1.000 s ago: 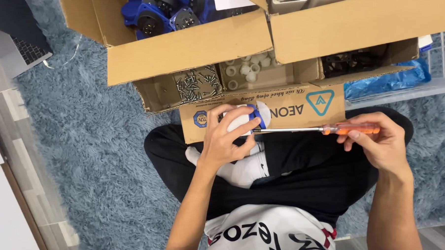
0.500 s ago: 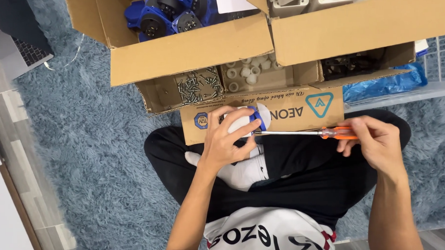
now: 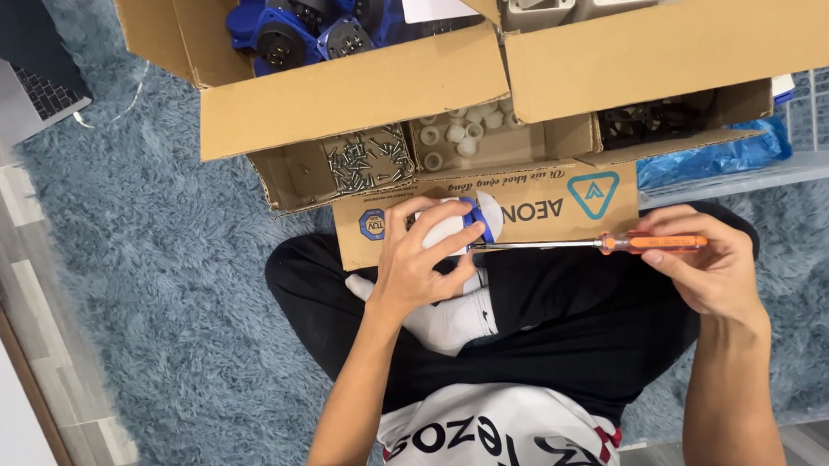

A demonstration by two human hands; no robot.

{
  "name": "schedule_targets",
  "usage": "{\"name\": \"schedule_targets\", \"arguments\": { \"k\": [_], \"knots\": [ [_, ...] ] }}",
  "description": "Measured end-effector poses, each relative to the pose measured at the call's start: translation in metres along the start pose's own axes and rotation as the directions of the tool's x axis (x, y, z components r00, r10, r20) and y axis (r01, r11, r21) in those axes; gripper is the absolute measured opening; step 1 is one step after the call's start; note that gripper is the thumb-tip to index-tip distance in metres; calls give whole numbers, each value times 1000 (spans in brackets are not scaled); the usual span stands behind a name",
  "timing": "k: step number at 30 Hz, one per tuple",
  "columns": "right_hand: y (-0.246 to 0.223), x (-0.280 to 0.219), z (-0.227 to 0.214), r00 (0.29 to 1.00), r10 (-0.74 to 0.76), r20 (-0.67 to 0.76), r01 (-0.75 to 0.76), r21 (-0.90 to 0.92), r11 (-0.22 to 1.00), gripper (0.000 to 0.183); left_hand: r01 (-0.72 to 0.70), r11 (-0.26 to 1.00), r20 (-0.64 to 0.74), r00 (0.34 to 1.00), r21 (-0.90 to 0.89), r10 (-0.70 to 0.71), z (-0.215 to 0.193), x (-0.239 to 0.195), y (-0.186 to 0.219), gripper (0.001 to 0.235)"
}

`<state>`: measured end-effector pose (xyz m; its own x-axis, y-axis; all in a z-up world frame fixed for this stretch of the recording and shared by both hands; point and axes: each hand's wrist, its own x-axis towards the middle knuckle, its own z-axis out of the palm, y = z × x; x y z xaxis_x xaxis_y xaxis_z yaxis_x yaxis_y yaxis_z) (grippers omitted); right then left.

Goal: The person sits on the floor and assembles white plastic electrical components using a screwdriver. They pick up parts from a cardboard box, attach blue plastic pieces, and tighten screws to secure the assembly.

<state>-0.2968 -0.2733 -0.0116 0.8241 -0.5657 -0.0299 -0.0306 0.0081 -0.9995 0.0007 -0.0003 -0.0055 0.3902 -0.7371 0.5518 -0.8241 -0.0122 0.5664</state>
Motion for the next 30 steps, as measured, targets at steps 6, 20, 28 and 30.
{"name": "schedule_targets", "arguments": {
  "k": [6, 20, 28, 30],
  "knots": [
    [-43, 16, 39, 955, 245, -168, -277, -200, 940, 35, 3, 1000, 0, 1000, -7, -3, 0, 0, 0, 40],
    [-9, 5, 8, 1000, -8, -2, 8, -66, 998, 27, 3, 1000, -4, 1000, -7, -3, 0, 0, 1, 38],
    [-19, 11, 26, 968, 178, -175, -208, -171, 963, 13, -1, 1000, -1, 1000, 2, 1, 0, 2, 1, 36],
    [-6, 8, 16, 990, 92, -106, -101, -83, 991, 17, -13, 1000, -9, 1000, 9, 13, 0, 1, 0, 41]
  ]
}}
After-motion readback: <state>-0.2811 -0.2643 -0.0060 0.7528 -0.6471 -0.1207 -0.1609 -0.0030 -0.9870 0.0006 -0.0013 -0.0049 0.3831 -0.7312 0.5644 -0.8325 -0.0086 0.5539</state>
